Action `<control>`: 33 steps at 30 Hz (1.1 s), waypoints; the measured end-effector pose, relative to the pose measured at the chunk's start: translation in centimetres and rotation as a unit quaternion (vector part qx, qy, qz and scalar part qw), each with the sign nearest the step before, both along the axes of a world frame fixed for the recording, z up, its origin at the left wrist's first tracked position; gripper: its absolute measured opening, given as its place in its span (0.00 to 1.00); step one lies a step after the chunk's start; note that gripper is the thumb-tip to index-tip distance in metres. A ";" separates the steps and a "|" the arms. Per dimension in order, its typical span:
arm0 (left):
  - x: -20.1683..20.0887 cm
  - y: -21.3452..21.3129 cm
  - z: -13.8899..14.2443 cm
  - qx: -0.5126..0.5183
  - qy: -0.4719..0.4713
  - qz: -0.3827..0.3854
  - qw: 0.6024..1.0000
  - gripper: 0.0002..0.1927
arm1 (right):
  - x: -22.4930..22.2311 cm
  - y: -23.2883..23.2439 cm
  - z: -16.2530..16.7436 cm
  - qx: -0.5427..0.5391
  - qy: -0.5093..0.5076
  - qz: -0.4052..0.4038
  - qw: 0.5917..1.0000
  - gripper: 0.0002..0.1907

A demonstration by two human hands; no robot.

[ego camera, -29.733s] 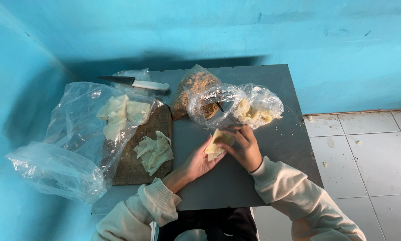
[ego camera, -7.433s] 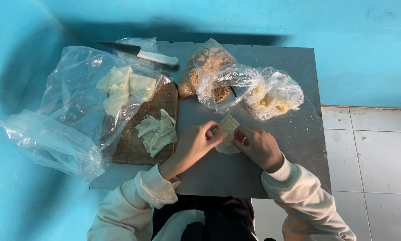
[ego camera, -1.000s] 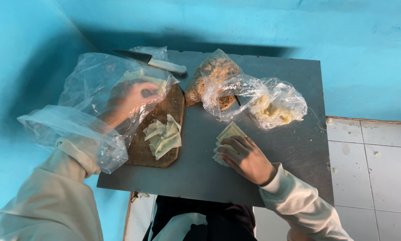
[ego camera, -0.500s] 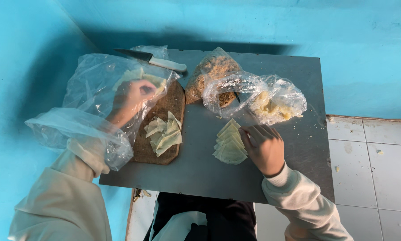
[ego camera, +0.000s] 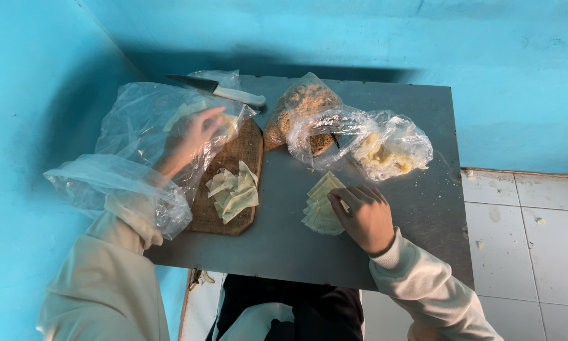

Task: The person sits at a small table and makes filled pastries. They spoon a brown filling from a plastic bag onto square pastry wrappers, fold each wrapper over the filling into a triangular parcel, and stack the folded parcels on the table, repeating the cycle.

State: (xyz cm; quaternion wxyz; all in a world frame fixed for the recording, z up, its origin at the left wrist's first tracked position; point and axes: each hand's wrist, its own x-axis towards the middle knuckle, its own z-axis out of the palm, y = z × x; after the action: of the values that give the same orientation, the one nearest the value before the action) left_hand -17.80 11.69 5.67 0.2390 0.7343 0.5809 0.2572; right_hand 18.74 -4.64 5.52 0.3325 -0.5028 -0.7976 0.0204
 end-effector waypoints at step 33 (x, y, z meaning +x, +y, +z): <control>-0.1 -1.2 1.9 -0.056 -0.323 0.120 0.937 0.19 | 0.0 0.0 -0.1 0.007 0.002 -0.001 1.000 0.05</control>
State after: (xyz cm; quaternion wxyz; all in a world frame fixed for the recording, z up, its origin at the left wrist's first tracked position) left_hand -17.87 10.52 7.59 0.4222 0.5222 0.5697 0.4739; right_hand 18.78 -4.61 5.44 0.3379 -0.5015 -0.7963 0.0157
